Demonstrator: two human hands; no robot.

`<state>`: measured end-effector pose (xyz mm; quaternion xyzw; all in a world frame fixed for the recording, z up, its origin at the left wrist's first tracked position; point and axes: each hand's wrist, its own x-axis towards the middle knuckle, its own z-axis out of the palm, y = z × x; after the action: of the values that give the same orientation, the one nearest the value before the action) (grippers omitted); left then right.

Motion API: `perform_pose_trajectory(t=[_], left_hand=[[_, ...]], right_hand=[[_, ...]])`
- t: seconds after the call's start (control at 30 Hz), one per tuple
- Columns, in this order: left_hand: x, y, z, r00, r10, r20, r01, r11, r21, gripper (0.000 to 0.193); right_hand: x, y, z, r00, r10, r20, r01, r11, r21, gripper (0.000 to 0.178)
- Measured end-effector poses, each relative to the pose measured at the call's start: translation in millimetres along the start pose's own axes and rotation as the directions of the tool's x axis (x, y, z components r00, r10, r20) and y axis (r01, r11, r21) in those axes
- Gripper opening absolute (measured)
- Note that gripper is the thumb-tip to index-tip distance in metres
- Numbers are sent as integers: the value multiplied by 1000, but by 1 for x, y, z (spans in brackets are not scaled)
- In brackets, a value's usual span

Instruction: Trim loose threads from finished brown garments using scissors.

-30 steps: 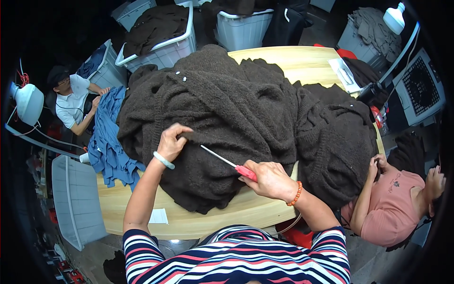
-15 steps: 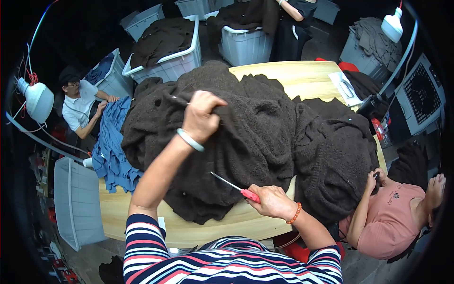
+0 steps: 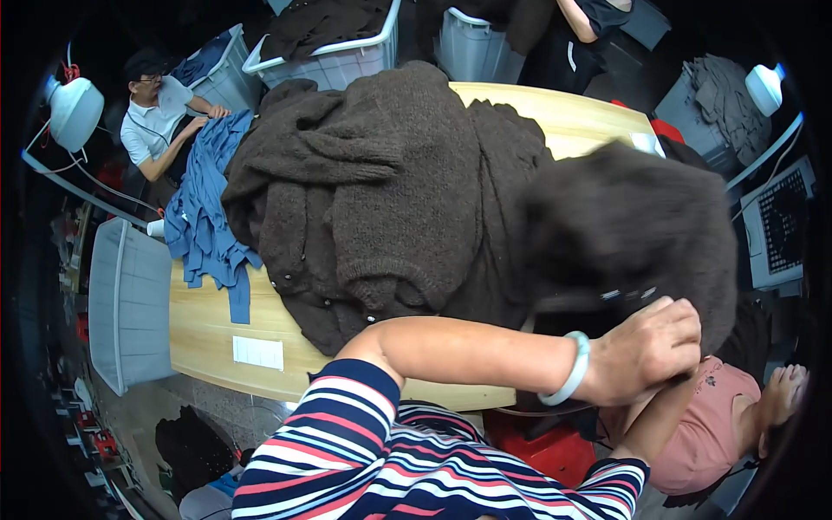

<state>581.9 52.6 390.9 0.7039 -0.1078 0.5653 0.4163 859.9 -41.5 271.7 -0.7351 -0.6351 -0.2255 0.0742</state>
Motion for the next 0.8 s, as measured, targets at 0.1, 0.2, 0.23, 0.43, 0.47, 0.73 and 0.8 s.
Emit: perform_pose_trajectory(t=[0.1, 0.2, 0.23, 0.43, 0.47, 0.73, 0.8], left_hand=[[-19, -26, 34, 991, -114, 68, 115, 993, -2, 15], [-63, -37, 27, 972, -173, 158, 155, 981, 120, 14], [-77, -38, 16, 971, -167, 173, 135, 974, 182, 15], [-159, -45, -114, 844, -479, 240, 174, 669, 723, 40], [-181, -38, -138, 764, -613, 200, 172, 493, 853, 55], [-232, -28, -213, 716, -660, 228, 24, 351, 936, 29], [-223, -21, -215, 748, -641, 172, 110, 375, 921, 31]], right_hand=[[-31, 102, 1, 967, 116, -225, -177, 945, -276, 41], [-3, 44, -9, 781, 541, 312, -563, 826, -22, 35], [-18, 19, -3, 790, 578, 203, -612, 763, 207, 53], [-90, -86, -4, 689, 596, 412, -715, 652, 253, 58], [-72, -106, -20, 605, 611, 510, -780, 583, 226, 56], [-24, -158, -38, 739, 384, 554, -649, 627, 431, 48], [-18, -169, -42, 750, 326, 576, -629, 624, 464, 47]])
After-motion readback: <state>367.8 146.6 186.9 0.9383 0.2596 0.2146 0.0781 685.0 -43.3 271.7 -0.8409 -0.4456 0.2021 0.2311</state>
